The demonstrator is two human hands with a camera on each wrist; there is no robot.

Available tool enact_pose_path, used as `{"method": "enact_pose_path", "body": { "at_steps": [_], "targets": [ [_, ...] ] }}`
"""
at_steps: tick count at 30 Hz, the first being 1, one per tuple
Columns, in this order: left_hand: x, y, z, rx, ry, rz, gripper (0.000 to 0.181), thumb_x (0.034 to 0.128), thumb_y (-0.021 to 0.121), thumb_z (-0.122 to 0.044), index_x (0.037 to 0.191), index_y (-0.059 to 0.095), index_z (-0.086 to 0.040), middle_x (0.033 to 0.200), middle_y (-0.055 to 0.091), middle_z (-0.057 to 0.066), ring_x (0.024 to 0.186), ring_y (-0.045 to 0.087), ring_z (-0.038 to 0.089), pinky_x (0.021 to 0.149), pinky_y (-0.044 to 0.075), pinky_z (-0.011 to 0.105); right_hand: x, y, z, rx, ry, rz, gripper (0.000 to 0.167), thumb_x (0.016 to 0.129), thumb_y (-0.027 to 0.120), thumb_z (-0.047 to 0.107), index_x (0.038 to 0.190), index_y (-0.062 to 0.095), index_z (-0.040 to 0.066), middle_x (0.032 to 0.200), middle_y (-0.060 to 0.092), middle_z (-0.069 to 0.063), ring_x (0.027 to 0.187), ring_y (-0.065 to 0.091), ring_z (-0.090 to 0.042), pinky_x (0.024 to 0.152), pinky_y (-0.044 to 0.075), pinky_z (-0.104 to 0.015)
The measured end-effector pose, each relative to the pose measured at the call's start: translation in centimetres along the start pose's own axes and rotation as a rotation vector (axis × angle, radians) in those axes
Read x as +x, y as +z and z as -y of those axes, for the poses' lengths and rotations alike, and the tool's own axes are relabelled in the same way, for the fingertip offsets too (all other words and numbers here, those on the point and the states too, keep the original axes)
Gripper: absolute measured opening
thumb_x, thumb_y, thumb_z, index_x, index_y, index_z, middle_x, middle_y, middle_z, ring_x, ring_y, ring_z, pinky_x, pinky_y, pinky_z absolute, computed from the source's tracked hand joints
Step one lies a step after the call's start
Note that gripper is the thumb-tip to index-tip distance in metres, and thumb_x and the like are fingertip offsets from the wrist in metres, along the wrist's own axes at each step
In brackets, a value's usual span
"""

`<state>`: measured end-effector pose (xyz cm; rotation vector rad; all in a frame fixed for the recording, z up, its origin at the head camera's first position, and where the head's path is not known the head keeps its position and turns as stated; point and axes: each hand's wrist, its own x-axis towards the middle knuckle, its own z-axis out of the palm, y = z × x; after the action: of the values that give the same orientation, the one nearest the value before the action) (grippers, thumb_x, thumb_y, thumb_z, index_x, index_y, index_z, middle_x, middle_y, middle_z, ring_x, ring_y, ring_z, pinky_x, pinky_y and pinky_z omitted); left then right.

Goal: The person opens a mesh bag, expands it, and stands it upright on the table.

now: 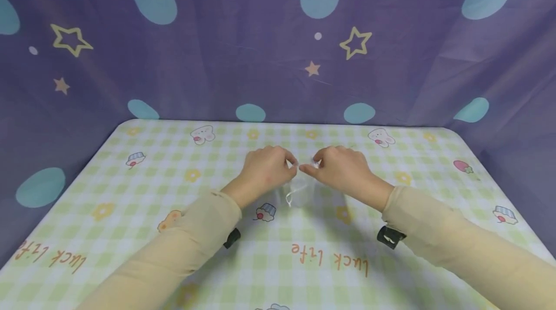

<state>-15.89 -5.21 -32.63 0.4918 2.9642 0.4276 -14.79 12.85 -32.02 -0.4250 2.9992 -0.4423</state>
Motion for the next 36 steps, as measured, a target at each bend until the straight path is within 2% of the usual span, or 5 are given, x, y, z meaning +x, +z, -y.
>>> {"method": "enact_pose_path", "body": {
  "at_steps": [7,15,21,28,36],
  "targets": [
    [-0.2,0.2,0.1,-0.031,-0.045,-0.022,0.020,0.0940,0.063,-0.032,0.108,0.076,-0.027,0.077,0.069,-0.014,0.065,0.061,0.010,0.058,0.047,0.033,-0.1,0.2,-0.1,0.090,0.047,0.089,0.040,0.086,0.075,0.044,0.110,0.076,0.013,0.085,0.072,0.003,0.067,0.063,-0.012,0.057,0.051,-0.036],
    [-0.3,0.2,1.1,-0.023,-0.053,-0.049,0.011,0.0893,0.068,-0.031,0.095,0.077,-0.030,0.084,0.068,-0.013,0.077,0.060,0.012,0.073,0.047,0.039,-0.1,1.0,-1.1,0.139,0.034,0.035,0.010,0.088,0.072,0.026,0.094,0.077,0.020,0.084,0.072,0.007,0.070,0.062,-0.011,0.060,0.048,-0.036],
    [-0.3,-0.1,1.5,-0.066,-0.082,-0.021,0.008,0.0860,0.072,-0.032,0.091,0.078,-0.032,0.090,0.071,-0.015,0.084,0.062,0.012,0.084,0.045,0.045,-0.3,0.7,-1.5,0.157,0.042,0.029,0.011,0.089,0.071,0.026,0.094,0.078,0.019,0.088,0.073,0.005,0.071,0.064,-0.013,0.060,0.048,-0.037],
    [-0.4,-0.1,1.8,-0.104,-0.080,-0.013,0.009,0.0851,0.072,-0.033,0.091,0.079,-0.033,0.088,0.071,-0.018,0.083,0.064,0.011,0.084,0.045,0.044,-0.4,0.8,-2.0,0.209,0.026,0.027,0.013,0.090,0.071,0.027,0.096,0.078,0.017,0.088,0.074,0.004,0.070,0.063,-0.012,0.060,0.049,-0.035],
    [-0.5,0.4,1.7,-0.161,-0.042,-0.018,0.014,0.0896,0.070,-0.044,0.091,0.078,-0.033,0.086,0.070,-0.020,0.078,0.062,0.008,0.078,0.046,0.042,-1.1,0.9,-2.6,0.305,-0.032,-0.018,0.027,0.093,0.069,0.035,0.104,0.078,0.012,0.091,0.075,0.000,0.078,0.068,-0.013,0.070,0.054,-0.039]
  ]
}}
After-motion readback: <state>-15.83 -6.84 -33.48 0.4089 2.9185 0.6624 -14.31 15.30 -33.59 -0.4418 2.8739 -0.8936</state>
